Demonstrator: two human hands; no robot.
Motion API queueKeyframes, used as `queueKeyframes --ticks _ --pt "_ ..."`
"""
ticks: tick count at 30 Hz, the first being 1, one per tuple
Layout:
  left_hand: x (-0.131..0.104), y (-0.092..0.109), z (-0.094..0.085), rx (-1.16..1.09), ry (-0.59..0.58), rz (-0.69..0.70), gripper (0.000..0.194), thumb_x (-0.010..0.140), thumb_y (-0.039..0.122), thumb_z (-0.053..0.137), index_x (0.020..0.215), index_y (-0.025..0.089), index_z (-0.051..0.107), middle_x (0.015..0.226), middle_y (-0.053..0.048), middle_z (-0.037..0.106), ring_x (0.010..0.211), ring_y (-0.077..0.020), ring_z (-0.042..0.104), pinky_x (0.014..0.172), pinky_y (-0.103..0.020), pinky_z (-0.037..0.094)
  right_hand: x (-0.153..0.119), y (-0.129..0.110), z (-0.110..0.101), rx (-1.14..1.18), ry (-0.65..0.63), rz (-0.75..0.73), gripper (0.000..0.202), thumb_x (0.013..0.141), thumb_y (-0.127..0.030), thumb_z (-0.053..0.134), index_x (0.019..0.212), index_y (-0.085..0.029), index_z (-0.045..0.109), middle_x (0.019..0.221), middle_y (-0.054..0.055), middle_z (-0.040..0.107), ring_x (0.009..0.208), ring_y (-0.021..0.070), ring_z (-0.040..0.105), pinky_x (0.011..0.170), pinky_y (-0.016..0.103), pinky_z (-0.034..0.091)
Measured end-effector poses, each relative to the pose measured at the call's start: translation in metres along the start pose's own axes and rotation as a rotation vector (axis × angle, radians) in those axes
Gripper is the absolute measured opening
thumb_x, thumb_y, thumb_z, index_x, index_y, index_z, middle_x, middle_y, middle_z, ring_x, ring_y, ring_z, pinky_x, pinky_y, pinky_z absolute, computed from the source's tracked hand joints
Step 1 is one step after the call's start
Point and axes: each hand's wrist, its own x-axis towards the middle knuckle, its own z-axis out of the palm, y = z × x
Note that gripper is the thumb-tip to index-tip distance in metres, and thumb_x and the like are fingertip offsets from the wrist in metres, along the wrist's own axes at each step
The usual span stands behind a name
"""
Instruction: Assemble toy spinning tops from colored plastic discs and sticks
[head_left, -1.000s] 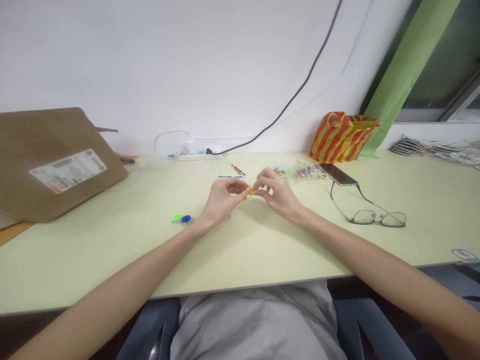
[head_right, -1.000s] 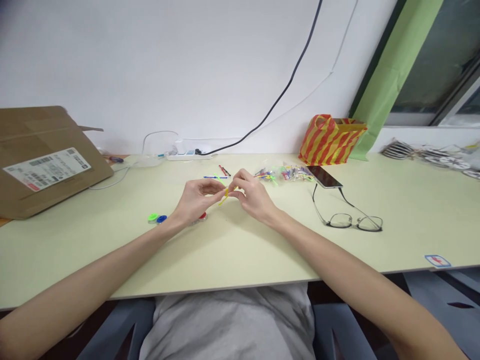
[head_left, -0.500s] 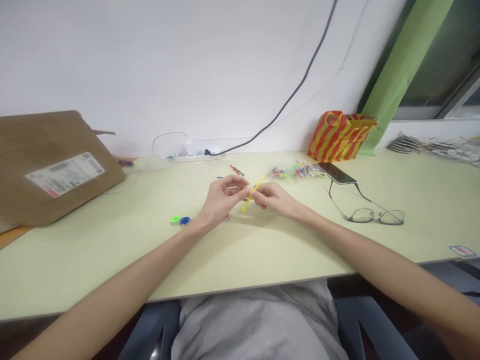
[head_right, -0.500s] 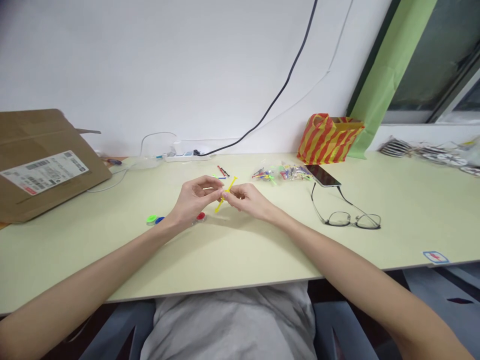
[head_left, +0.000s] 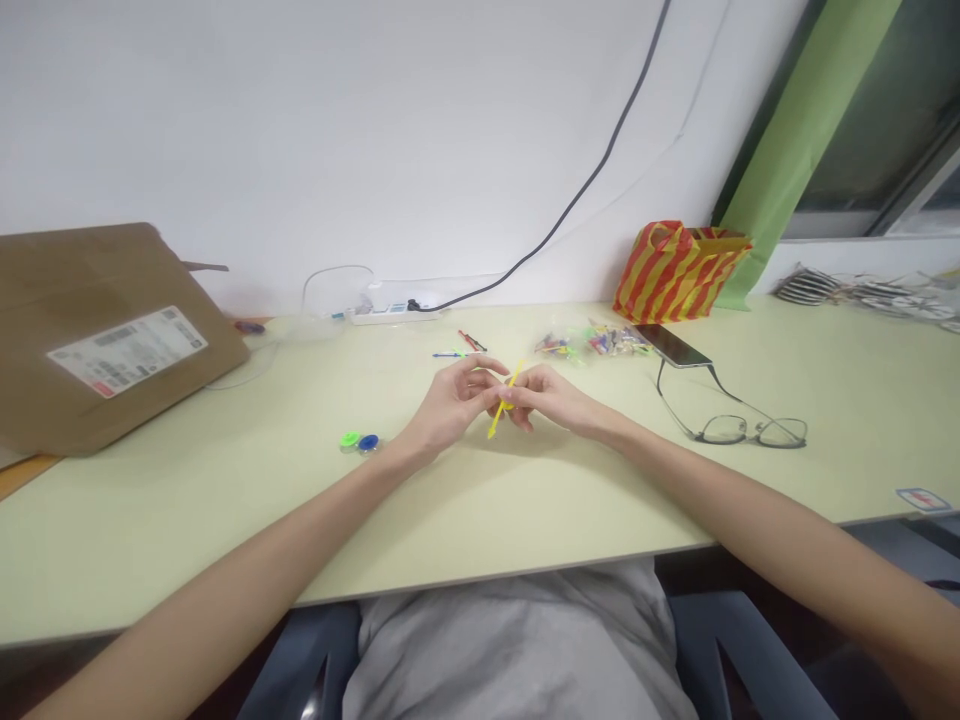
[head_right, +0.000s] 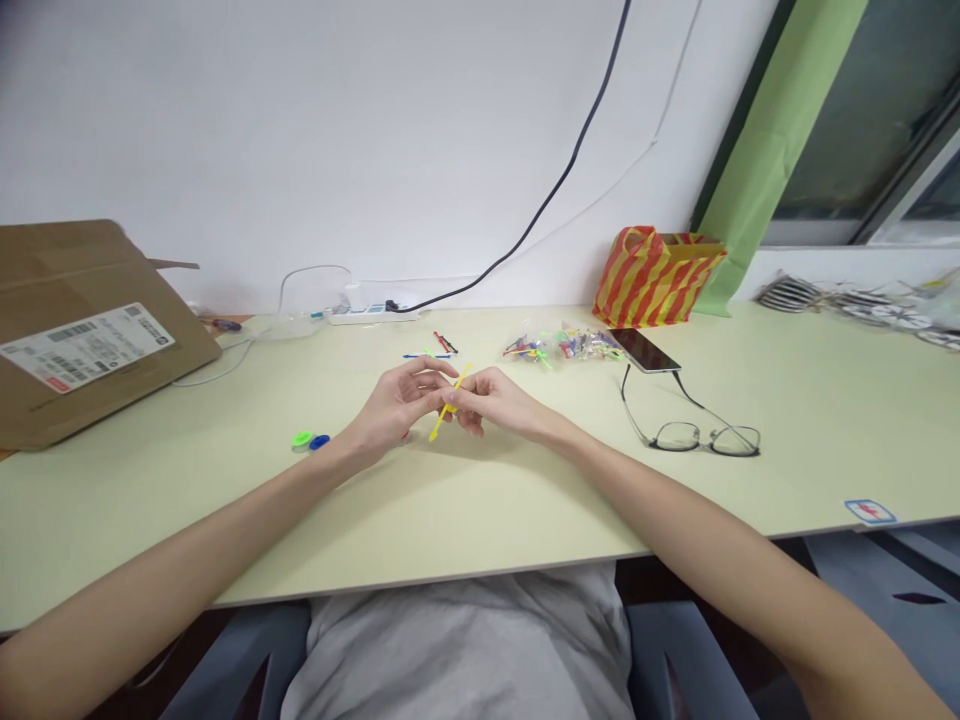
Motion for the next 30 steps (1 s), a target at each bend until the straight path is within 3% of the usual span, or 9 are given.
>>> queueKeyframes --ticks 9,12,15,18,20,24,27,30 --pt "0.000 -0.001 0.001 0.095 -0.023 -0.005 0.029 0.097 0.042 0.055 0.114 0.019 0.058 0.088 -0.004 0.068 0.078 -0.0169 0.068 0.073 -0.029 0.052 0.006 0.013 0.003 0.011 0.080 -0.020 0.046 0.092 -0.050 0.058 0.063 -0.015 0.063 0.055 0.003 0.061 0.047 0.0121 0.053 0.051 0.026 0.042" --pt "0.000 -0.004 0.001 0.211 0.018 0.045 0.026 0.100 0.040 0.049 0.113 0.019 0.060 0.106 -0.007 0.067 0.090 -0.0179 0.067 0.079 -0.030 0.052 0.011 0.022 -0.005 -0.047 0.204 -0.005 0.047 0.094 -0.048 0.052 0.063 -0.015 0.063 0.059 0.004 0.063 0.052 0.0133 0.055 0.053 0.026 0.043" --pt "0.000 -0.009 -0.004 0.485 0.070 0.120 0.025 0.099 0.031 0.046 0.119 0.021 0.058 0.116 -0.007 0.065 0.098 -0.0184 0.064 0.085 -0.032 0.050 0.016 0.035 -0.019 -0.247 0.372 0.038 0.041 0.093 -0.043 0.053 0.066 -0.014 0.066 0.069 0.006 0.067 0.063 0.0152 0.059 0.060 0.027 0.044" --pt "0.002 -0.012 -0.016 0.833 0.046 0.264 0.026 0.097 0.022 0.041 0.115 0.020 0.060 0.110 -0.007 0.066 0.100 -0.0196 0.062 0.089 -0.034 0.046 0.019 0.048 -0.033 -0.485 0.407 0.064 0.033 0.090 -0.036 0.057 0.067 -0.014 0.069 0.076 0.006 0.069 0.072 0.0160 0.059 0.069 0.027 0.042" --pt "0.005 -0.010 -0.026 1.038 -0.019 0.295 0.023 0.096 0.020 0.041 0.103 0.020 0.063 0.099 -0.006 0.067 0.091 -0.0196 0.063 0.084 -0.032 0.045 0.020 0.055 -0.039 -0.544 0.416 0.069 0.032 0.089 -0.035 0.056 0.067 -0.014 0.069 0.078 0.006 0.069 0.075 0.0166 0.059 0.072 0.028 0.041" --pt "0.005 0.002 -0.040 1.321 -0.179 0.154 0.026 0.097 0.030 0.044 0.080 0.020 0.060 0.069 -0.002 0.062 0.062 -0.0175 0.057 0.061 -0.029 0.035 0.024 0.062 -0.043 -0.600 0.424 0.050 0.035 0.089 -0.036 0.055 0.062 -0.016 0.065 0.072 0.006 0.065 0.080 0.0189 0.057 0.074 0.028 0.040" --pt "0.002 0.009 -0.043 1.386 -0.264 0.058 0.033 0.097 0.042 0.046 0.074 0.021 0.056 0.060 -0.001 0.059 0.057 -0.0177 0.054 0.057 -0.029 0.029 0.025 0.063 -0.043 -0.611 0.394 0.076 0.036 0.089 -0.035 0.053 0.059 -0.017 0.061 0.067 0.005 0.062 0.078 0.0193 0.055 0.075 0.029 0.040" --pt "-0.001 0.011 -0.043 1.416 -0.319 0.047 0.036 0.095 0.050 0.048 0.074 0.021 0.055 0.059 -0.001 0.059 0.056 -0.0186 0.053 0.056 -0.030 0.026 0.026 0.063 -0.042 -0.641 0.417 0.119 0.036 0.088 -0.035 0.052 0.059 -0.017 0.062 0.070 0.006 0.061 0.081 0.0206 0.055 0.077 0.030 0.040"
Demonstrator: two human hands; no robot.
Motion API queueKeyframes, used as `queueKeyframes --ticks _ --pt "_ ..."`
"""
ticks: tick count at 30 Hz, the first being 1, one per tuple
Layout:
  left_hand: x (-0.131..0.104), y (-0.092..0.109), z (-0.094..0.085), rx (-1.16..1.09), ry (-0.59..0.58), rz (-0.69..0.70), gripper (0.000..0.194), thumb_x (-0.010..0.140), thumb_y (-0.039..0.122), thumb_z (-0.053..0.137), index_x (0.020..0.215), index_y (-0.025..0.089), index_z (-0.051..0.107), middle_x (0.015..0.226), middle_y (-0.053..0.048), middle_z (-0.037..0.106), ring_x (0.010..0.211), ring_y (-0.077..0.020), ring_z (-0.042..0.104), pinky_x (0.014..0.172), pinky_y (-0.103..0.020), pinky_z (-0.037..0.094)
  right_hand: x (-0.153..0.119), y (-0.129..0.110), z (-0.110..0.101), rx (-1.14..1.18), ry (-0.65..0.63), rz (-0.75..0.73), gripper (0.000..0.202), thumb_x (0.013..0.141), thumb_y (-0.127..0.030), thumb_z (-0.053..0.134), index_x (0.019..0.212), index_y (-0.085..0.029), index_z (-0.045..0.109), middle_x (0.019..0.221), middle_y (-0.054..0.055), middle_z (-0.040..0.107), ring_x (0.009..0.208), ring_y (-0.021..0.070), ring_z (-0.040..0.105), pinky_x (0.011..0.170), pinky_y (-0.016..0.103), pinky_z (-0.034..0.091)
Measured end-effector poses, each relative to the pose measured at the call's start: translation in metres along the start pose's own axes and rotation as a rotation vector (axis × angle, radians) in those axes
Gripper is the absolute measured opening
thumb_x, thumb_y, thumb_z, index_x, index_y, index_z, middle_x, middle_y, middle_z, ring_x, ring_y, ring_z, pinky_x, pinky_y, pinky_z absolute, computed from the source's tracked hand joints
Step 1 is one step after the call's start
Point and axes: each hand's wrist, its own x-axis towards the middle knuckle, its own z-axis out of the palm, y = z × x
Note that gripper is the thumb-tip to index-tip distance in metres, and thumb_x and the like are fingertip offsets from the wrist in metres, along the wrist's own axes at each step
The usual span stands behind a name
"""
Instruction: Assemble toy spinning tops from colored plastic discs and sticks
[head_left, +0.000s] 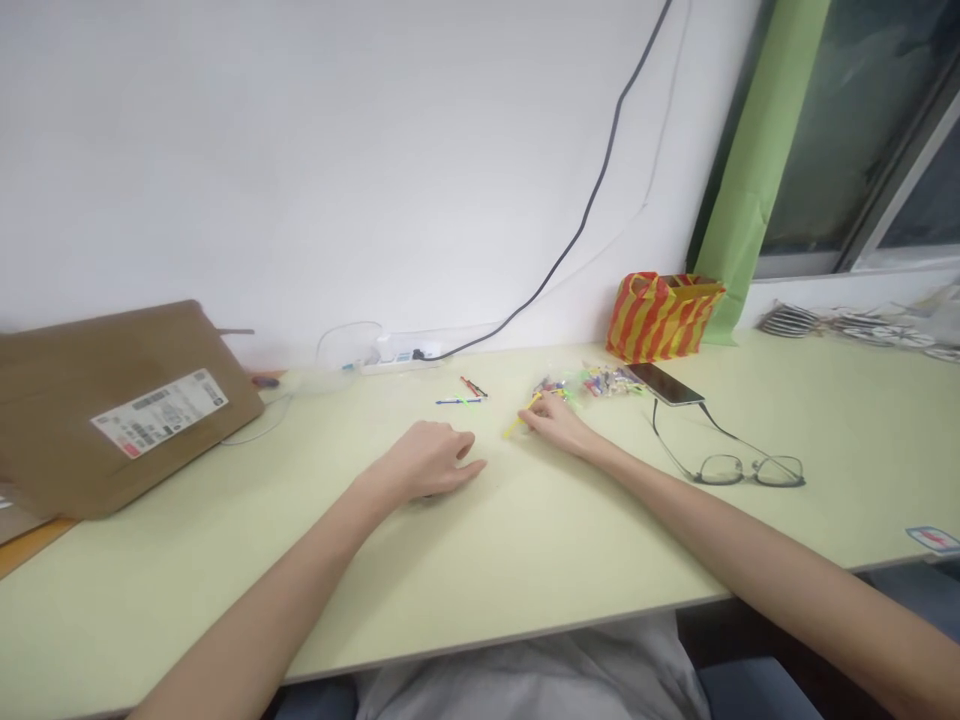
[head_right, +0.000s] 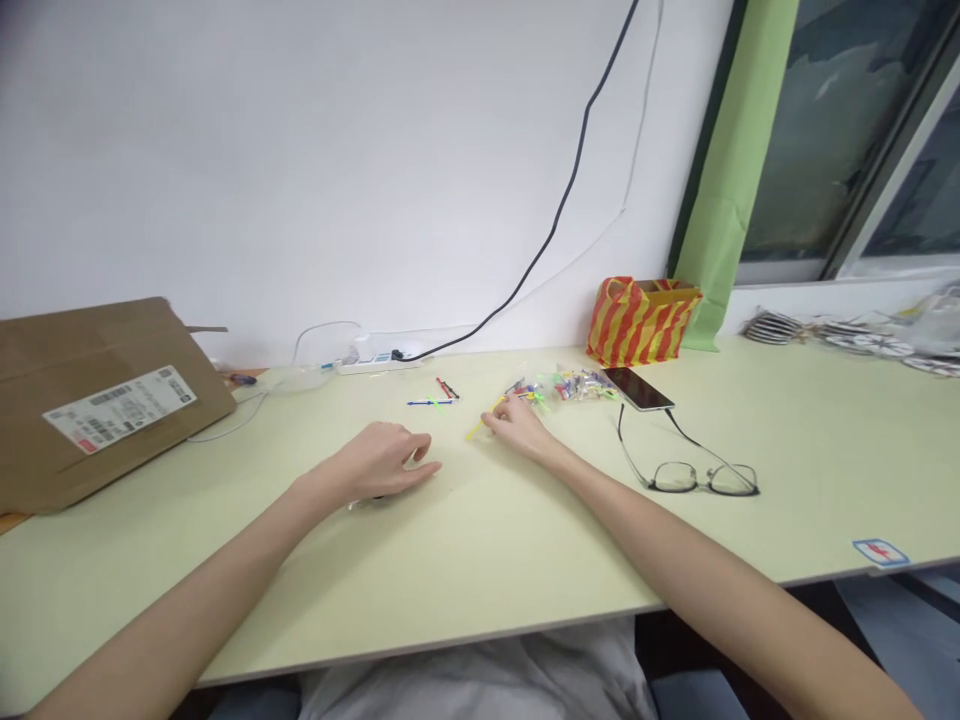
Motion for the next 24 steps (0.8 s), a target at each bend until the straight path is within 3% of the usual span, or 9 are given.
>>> queueKeyframes --ticks 7,13,18,24 --pt "-0.002 0.002 0.007 -0.019 -0.043 0.027 0.020 0.091 0.040 0.054 0.081 0.023 0.057 0.066 -0.001 0.061 0.062 -0.0195 0.057 0.056 -0.029 0.028 -0.002 -0.005 0.004 -0.183 -0.054 0.026 0.037 0.091 -0.037 0.050 0.062 -0.017 0.060 0.093 0.011 0.060 0.099 0.0255 0.052 0.091 0.034 0.039" --pt "0.004 0.004 0.011 -0.010 -0.028 0.025 0.017 0.093 0.037 0.055 0.085 0.023 0.057 0.070 -0.001 0.064 0.064 -0.0197 0.059 0.056 -0.029 0.028 -0.003 -0.007 0.004 -0.205 -0.077 0.087 0.038 0.094 -0.045 0.051 0.069 -0.017 0.062 0.112 0.013 0.057 0.113 0.0289 0.049 0.101 0.039 0.036" --pt "0.006 0.003 0.013 -0.018 0.022 0.060 0.018 0.094 0.038 0.059 0.087 0.022 0.057 0.080 -0.002 0.068 0.070 -0.0203 0.061 0.059 -0.031 0.030 -0.001 0.002 0.002 -0.189 -0.020 0.095 0.038 0.094 -0.048 0.053 0.075 -0.018 0.066 0.109 0.012 0.061 0.114 0.0281 0.051 0.102 0.039 0.035" --pt "0.005 -0.001 0.019 -0.122 0.072 0.096 0.011 0.096 0.031 0.055 0.093 0.021 0.058 0.096 -0.003 0.066 0.073 -0.0184 0.062 0.065 -0.030 0.036 0.001 0.007 -0.001 -0.144 0.004 0.028 0.041 0.096 -0.043 0.049 0.068 -0.018 0.067 0.093 0.011 0.067 0.106 0.0262 0.055 0.098 0.035 0.036"
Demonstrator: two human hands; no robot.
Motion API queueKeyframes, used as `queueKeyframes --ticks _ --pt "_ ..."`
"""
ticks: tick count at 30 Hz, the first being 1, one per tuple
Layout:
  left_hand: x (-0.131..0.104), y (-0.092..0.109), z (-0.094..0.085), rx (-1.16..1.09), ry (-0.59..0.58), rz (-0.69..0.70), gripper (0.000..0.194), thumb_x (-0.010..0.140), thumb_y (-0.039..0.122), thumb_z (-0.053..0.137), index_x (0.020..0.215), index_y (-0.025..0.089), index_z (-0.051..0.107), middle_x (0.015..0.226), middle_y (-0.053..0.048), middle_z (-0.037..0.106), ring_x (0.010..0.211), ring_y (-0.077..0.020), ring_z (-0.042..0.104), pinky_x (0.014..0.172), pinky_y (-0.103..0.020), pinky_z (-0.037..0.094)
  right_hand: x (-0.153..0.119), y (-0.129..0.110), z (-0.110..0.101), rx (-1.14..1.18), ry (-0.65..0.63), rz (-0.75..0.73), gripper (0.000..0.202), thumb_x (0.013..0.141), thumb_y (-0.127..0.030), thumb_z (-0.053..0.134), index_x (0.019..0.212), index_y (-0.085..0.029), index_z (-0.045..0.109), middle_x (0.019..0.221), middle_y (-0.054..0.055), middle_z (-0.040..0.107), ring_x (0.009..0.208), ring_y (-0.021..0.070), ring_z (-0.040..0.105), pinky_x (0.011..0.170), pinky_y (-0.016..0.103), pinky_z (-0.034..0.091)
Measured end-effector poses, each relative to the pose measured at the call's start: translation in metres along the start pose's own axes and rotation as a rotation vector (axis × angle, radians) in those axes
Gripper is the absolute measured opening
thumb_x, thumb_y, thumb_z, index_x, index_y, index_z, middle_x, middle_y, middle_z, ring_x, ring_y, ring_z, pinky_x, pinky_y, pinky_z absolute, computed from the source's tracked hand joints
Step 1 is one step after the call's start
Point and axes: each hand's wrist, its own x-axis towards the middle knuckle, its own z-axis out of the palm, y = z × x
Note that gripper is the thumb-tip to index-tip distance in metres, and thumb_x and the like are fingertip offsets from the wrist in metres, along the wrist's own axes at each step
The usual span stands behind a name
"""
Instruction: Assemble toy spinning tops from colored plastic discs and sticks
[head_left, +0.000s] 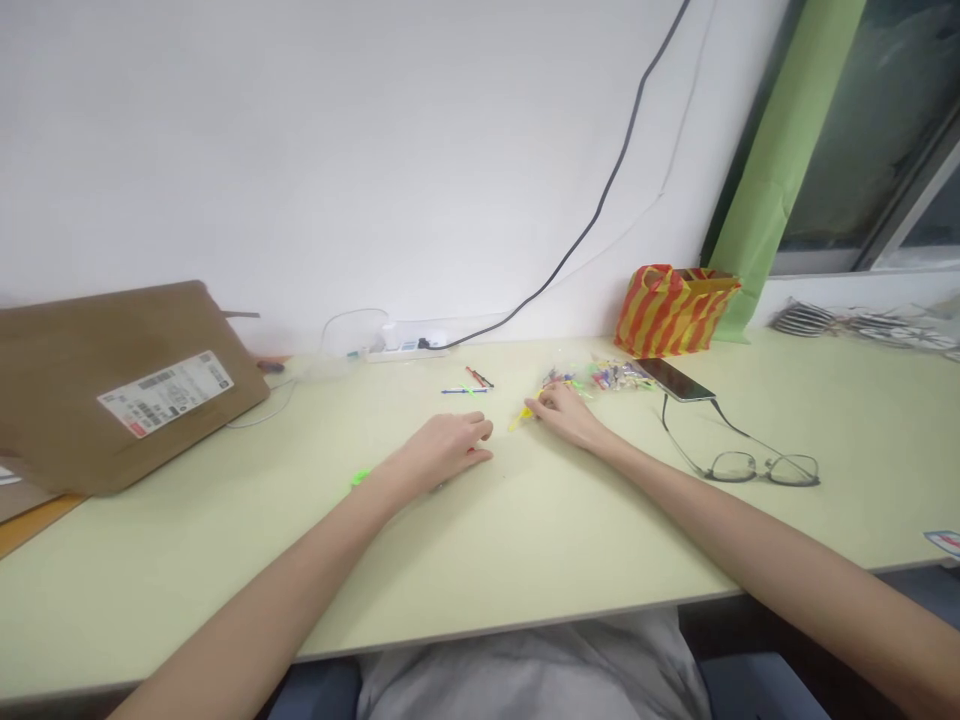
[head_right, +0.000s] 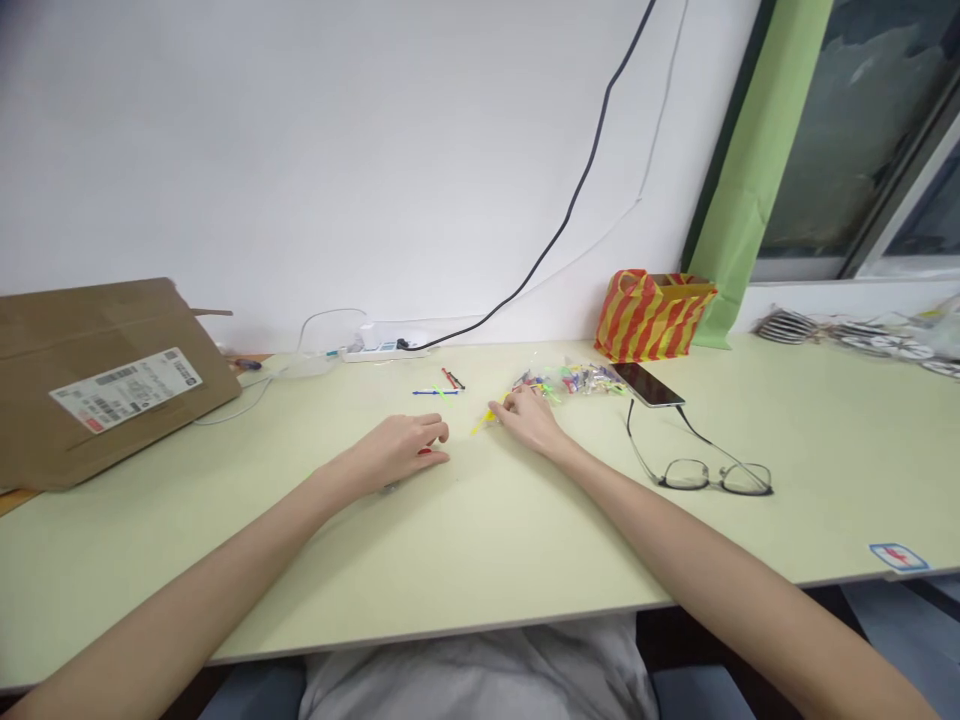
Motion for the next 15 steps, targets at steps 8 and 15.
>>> queueKeyframes --ticks 8,15 --pt "-0.0007 0.0007 0.0033 -0.169 0.038 0.020 0.016 0.098 0.028 0.046 0.096 0.021 0.061 0.102 -0.004 0.061 0.075 -0.0163 0.061 0.069 -0.029 0.043 -0.0043 -0.0042 -0.0042 0.038 0.057 0.067 0.049 0.094 -0.041 0.047 0.051 -0.023 0.033 0.051 -0.002 0.037 0.054 0.0156 0.041 0.060 0.030 0.030" --pt "-0.0001 0.0007 0.0039 -0.182 0.034 0.024 0.016 0.098 0.027 0.046 0.100 0.022 0.061 0.105 -0.004 0.061 0.079 -0.0167 0.062 0.072 -0.028 0.043 -0.0061 -0.0075 -0.0041 0.058 0.137 0.055 0.044 0.092 -0.038 0.047 0.054 -0.023 0.030 0.054 -0.002 0.034 0.056 0.0149 0.039 0.060 0.029 0.028"
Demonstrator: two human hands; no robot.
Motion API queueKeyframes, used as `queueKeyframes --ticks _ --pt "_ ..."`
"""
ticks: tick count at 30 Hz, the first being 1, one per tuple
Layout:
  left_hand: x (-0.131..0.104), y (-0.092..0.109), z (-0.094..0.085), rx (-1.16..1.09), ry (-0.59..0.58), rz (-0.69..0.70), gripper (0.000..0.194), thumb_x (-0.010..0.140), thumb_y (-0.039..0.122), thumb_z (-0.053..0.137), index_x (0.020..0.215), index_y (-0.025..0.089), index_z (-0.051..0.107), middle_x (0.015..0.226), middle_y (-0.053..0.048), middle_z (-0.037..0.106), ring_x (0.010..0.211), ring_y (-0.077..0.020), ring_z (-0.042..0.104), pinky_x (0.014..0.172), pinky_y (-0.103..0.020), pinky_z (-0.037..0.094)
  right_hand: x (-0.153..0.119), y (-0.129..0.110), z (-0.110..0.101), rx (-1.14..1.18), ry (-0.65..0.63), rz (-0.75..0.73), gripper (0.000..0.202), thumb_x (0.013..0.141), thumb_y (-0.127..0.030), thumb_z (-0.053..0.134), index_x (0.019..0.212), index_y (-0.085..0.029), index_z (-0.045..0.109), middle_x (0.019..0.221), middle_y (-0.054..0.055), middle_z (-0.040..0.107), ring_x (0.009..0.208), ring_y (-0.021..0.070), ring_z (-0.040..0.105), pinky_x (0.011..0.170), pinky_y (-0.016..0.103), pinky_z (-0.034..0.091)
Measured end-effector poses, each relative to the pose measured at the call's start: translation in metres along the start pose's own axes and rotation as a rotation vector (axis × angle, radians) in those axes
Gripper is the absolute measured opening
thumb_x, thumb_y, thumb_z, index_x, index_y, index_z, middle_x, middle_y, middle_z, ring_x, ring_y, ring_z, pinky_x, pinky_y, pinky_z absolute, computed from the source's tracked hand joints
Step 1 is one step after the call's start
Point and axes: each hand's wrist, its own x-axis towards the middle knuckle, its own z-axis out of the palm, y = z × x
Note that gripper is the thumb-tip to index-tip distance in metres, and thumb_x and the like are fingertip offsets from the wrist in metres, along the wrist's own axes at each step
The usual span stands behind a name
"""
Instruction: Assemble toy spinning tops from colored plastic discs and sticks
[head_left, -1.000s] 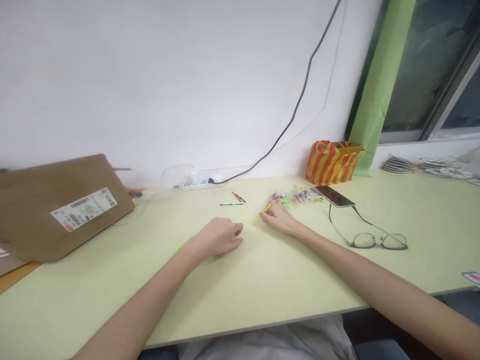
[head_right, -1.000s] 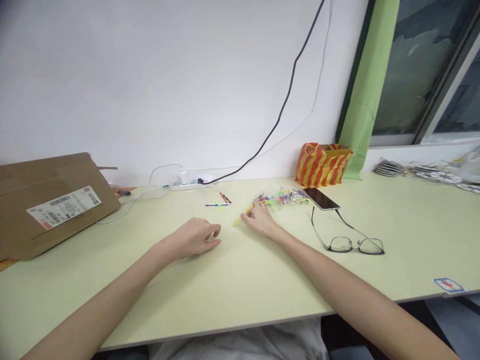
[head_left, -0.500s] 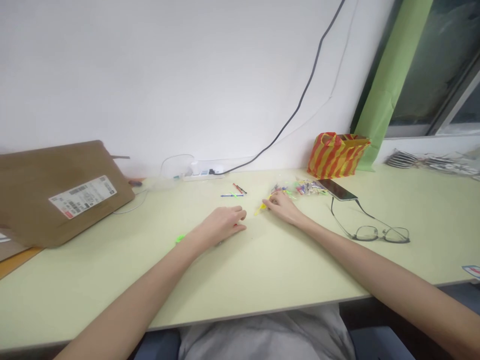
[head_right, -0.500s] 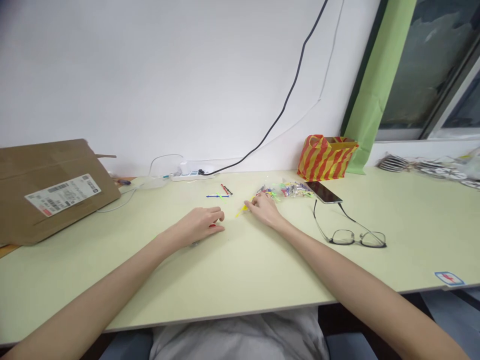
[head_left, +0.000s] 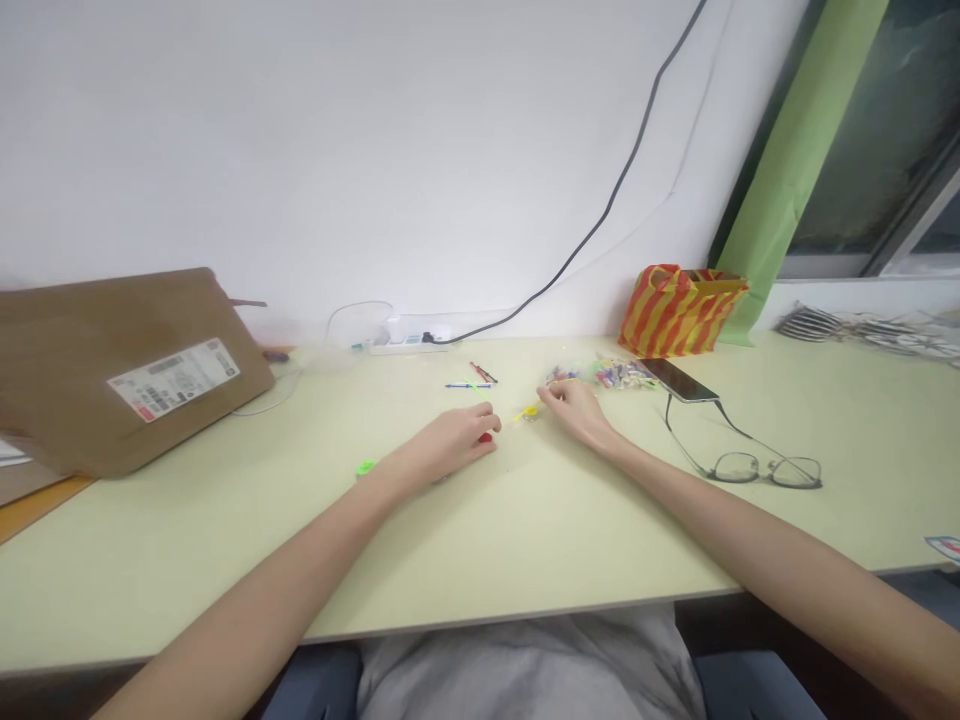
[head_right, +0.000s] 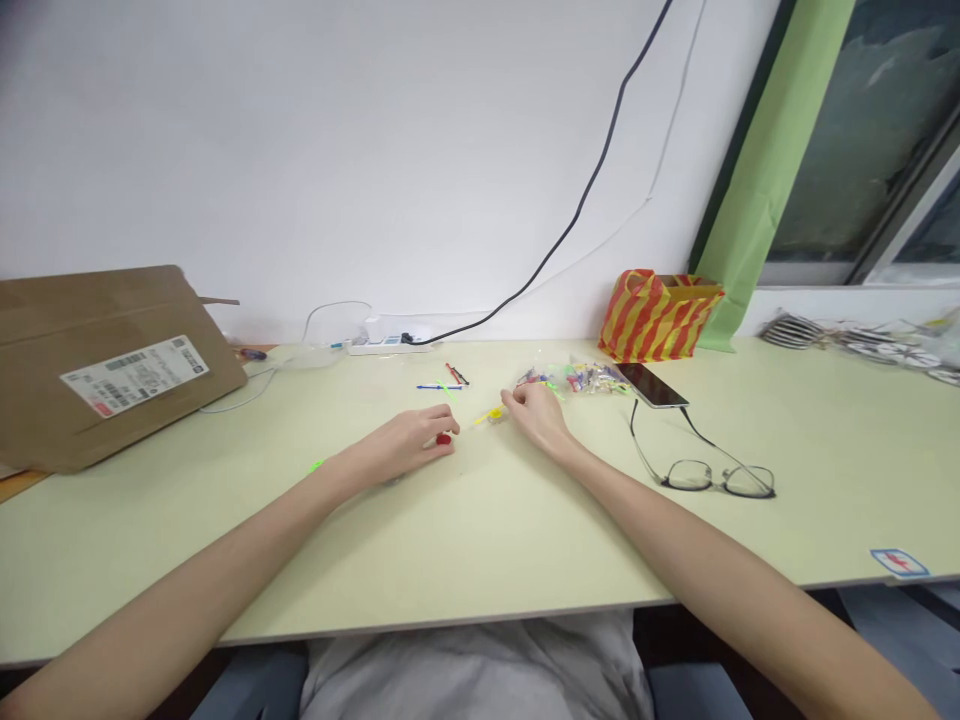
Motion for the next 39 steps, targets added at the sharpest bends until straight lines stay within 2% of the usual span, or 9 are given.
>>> queueKeyframes --ticks 5,9,16,21,24,27,30,34,39 --pt "0.002 -0.005 -0.002 0.092 0.003 -0.013 0.015 0.095 0.030 0.053 0.097 0.022 0.065 0.096 -0.003 0.063 0.081 -0.0187 0.061 0.070 -0.029 0.041 -0.001 -0.003 0.000 0.023 0.003 -0.033 0.042 0.090 -0.035 0.048 0.054 -0.023 0.030 0.053 -0.002 0.035 0.056 0.0152 0.040 0.060 0.029 0.028" --pt "0.002 -0.010 -0.001 0.066 0.001 -0.019 0.018 0.096 0.033 0.053 0.091 0.022 0.067 0.089 -0.002 0.063 0.080 -0.0182 0.062 0.070 -0.029 0.041 -0.002 -0.005 0.000 0.045 0.007 -0.045 0.038 0.088 -0.033 0.050 0.054 -0.022 0.037 0.054 -0.002 0.045 0.057 0.0155 0.045 0.061 0.029 0.030" --pt "0.001 -0.007 -0.001 0.024 0.002 -0.013 0.019 0.098 0.032 0.051 0.094 0.022 0.066 0.094 -0.003 0.064 0.082 -0.0181 0.063 0.073 -0.029 0.043 -0.002 -0.014 0.001 0.019 0.097 -0.142 0.015 0.089 -0.027 0.052 0.078 -0.019 0.059 0.082 0.004 0.068 0.081 0.0197 0.057 0.076 0.029 0.039" --pt "0.004 -0.004 0.001 0.039 0.009 -0.012 0.018 0.097 0.030 0.050 0.095 0.021 0.065 0.094 -0.004 0.066 0.084 -0.0199 0.064 0.073 -0.030 0.044 0.029 -0.038 0.023 -0.262 -0.101 -0.211 0.018 0.094 -0.023 0.051 0.096 -0.019 0.068 0.097 0.008 0.072 0.099 0.0243 0.058 0.085 0.032 0.039" --pt "0.004 -0.004 0.000 0.014 0.021 -0.021 0.018 0.096 0.032 0.050 0.093 0.021 0.065 0.090 -0.005 0.067 0.082 -0.0209 0.064 0.073 -0.030 0.044 0.058 -0.053 0.049 -0.310 -0.207 -0.189 0.016 0.092 -0.024 0.056 0.093 -0.018 0.072 0.095 0.010 0.074 0.093 0.0246 0.063 0.078 0.031 0.042" --pt "0.004 -0.006 0.001 -0.002 0.013 -0.032 0.018 0.095 0.031 0.051 0.092 0.021 0.065 0.089 -0.005 0.068 0.081 -0.0210 0.064 0.072 -0.030 0.044 0.079 -0.062 0.076 -0.344 -0.247 -0.141 0.015 0.090 -0.024 0.060 0.089 -0.015 0.072 0.095 0.014 0.074 0.087 0.0256 0.066 0.074 0.031 0.043" --pt "0.004 -0.010 0.003 0.015 0.010 -0.011 0.014 0.094 0.029 0.053 0.094 0.020 0.064 0.092 -0.004 0.069 0.082 -0.0208 0.064 0.071 -0.029 0.043 0.088 -0.064 0.093 -0.382 -0.252 -0.100 0.017 0.091 -0.020 0.057 0.096 -0.013 0.072 0.101 0.017 0.073 0.091 0.0265 0.067 0.076 0.031 0.045" --pt "0.005 -0.013 0.000 0.051 0.013 -0.020 0.013 0.092 0.032 0.059 0.093 0.021 0.065 0.090 -0.003 0.069 0.082 -0.0212 0.064 0.069 -0.029 0.041 0.091 -0.063 0.096 -0.404 -0.296 -0.096 0.021 0.090 -0.019 0.055 0.102 -0.013 0.072 0.107 0.019 0.073 0.092 0.0261 0.067 0.077 0.031 0.047" --pt "0.003 -0.011 -0.008 0.031 0.017 -0.072 0.023 0.096 0.039 0.055 0.103 0.021 0.068 0.090 -0.004 0.069 0.084 -0.0216 0.064 0.070 -0.030 0.042 0.098 -0.061 0.081 -0.386 -0.422 -0.135 0.017 0.079 -0.018 0.066 0.093 -0.015 0.075 0.099 0.014 0.075 0.084 0.0227 0.068 0.069 0.027 0.046"
